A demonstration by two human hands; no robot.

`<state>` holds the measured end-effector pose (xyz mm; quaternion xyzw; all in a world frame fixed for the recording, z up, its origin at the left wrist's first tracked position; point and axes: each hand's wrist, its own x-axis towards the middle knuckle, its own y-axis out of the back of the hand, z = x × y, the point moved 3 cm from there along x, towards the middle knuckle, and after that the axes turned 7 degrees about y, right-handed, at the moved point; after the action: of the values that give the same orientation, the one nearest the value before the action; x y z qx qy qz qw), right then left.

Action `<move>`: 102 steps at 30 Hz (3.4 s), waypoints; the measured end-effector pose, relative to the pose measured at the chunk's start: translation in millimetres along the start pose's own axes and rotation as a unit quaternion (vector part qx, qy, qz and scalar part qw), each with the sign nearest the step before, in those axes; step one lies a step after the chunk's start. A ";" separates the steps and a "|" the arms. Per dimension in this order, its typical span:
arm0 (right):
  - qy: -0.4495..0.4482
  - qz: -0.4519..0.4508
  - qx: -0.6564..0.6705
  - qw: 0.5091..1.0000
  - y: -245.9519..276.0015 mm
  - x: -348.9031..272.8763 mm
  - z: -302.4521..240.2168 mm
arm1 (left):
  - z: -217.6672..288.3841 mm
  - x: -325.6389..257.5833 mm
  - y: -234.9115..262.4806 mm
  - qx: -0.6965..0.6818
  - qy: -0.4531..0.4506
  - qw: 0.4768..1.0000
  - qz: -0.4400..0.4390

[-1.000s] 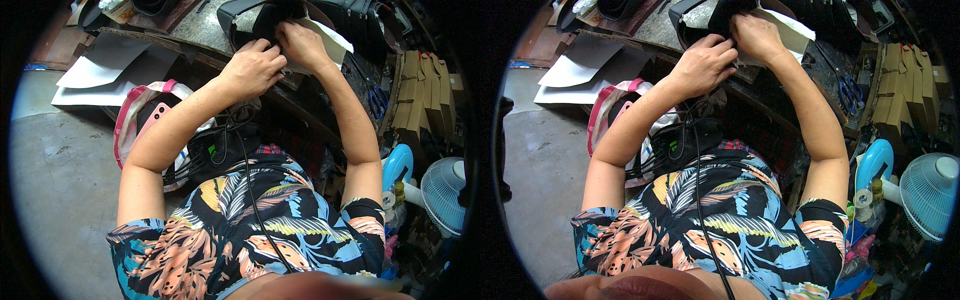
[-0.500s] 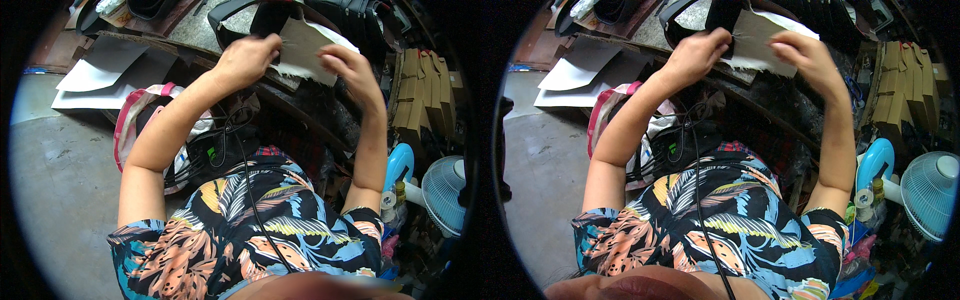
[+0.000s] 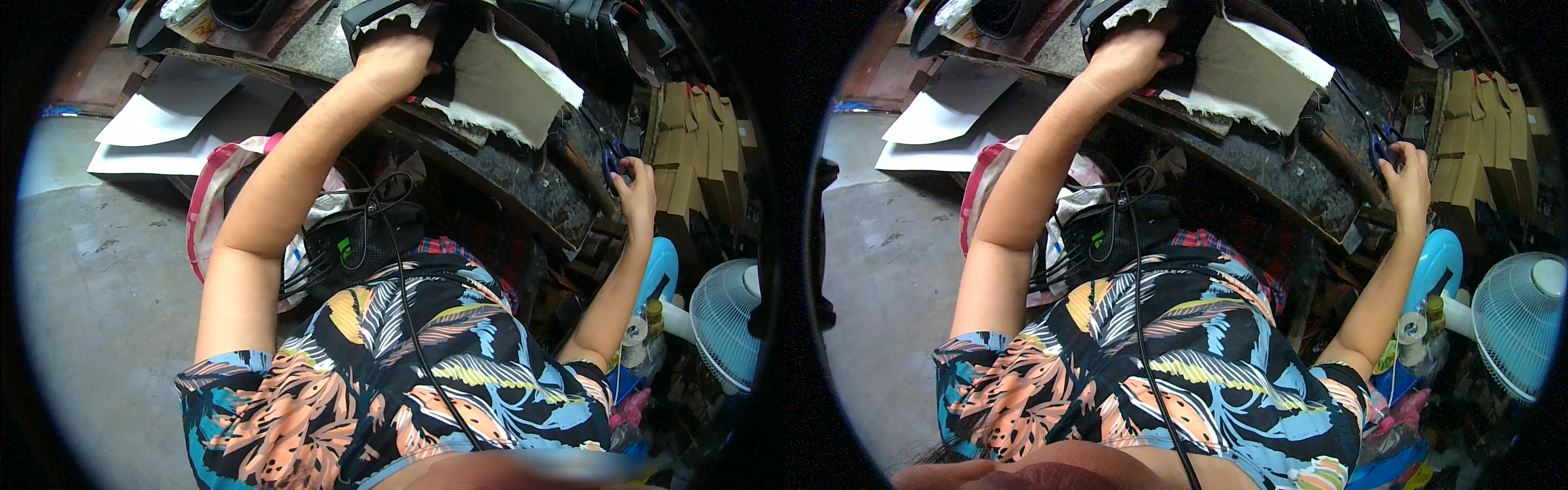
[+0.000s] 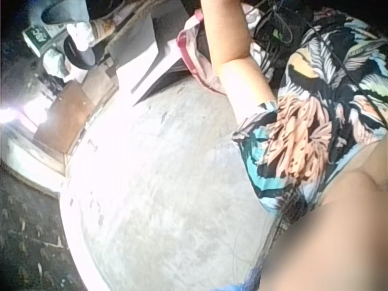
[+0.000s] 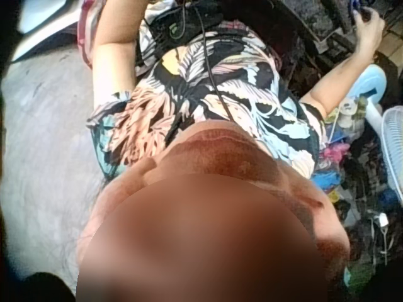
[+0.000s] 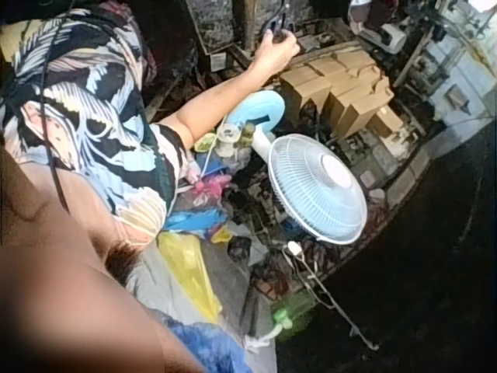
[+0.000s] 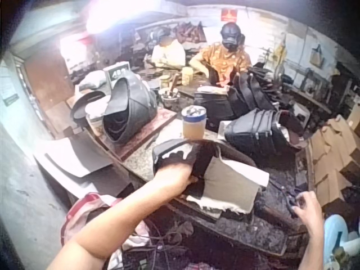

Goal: The person uses scissors to trim a white fabric piece and then hand-sews it into the interior of a black bag. They repeatedly adjust the fabric, cut edges, and stitch along the seam with a needle and thread.

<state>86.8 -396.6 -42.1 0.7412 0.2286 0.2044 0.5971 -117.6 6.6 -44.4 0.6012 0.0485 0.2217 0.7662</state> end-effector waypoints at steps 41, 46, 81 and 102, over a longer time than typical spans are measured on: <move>0.316 0.153 0.231 0.907 -4.0 80.2 -235.4 | -16.2 12.8 5.6 -0.349 0.252 0.902 -0.028; 0.277 0.105 0.254 0.920 -19.2 91.6 -230.4 | -11.1 16.0 0.5 -0.485 0.190 0.852 -0.053; 0.332 0.025 -0.082 0.939 28.9 49.5 -190.9 | 20.9 -46.7 13.6 -0.062 -0.081 0.988 0.117; 0.342 -0.022 -0.106 0.933 41.3 25.5 -187.4 | 20.5 -41.3 9.1 -0.031 -0.109 0.984 0.135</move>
<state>3.4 -240.9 37.2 0.5540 0.4122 0.4555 0.5619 -150.3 -26.7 -38.1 0.5986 -0.1243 0.2577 0.7482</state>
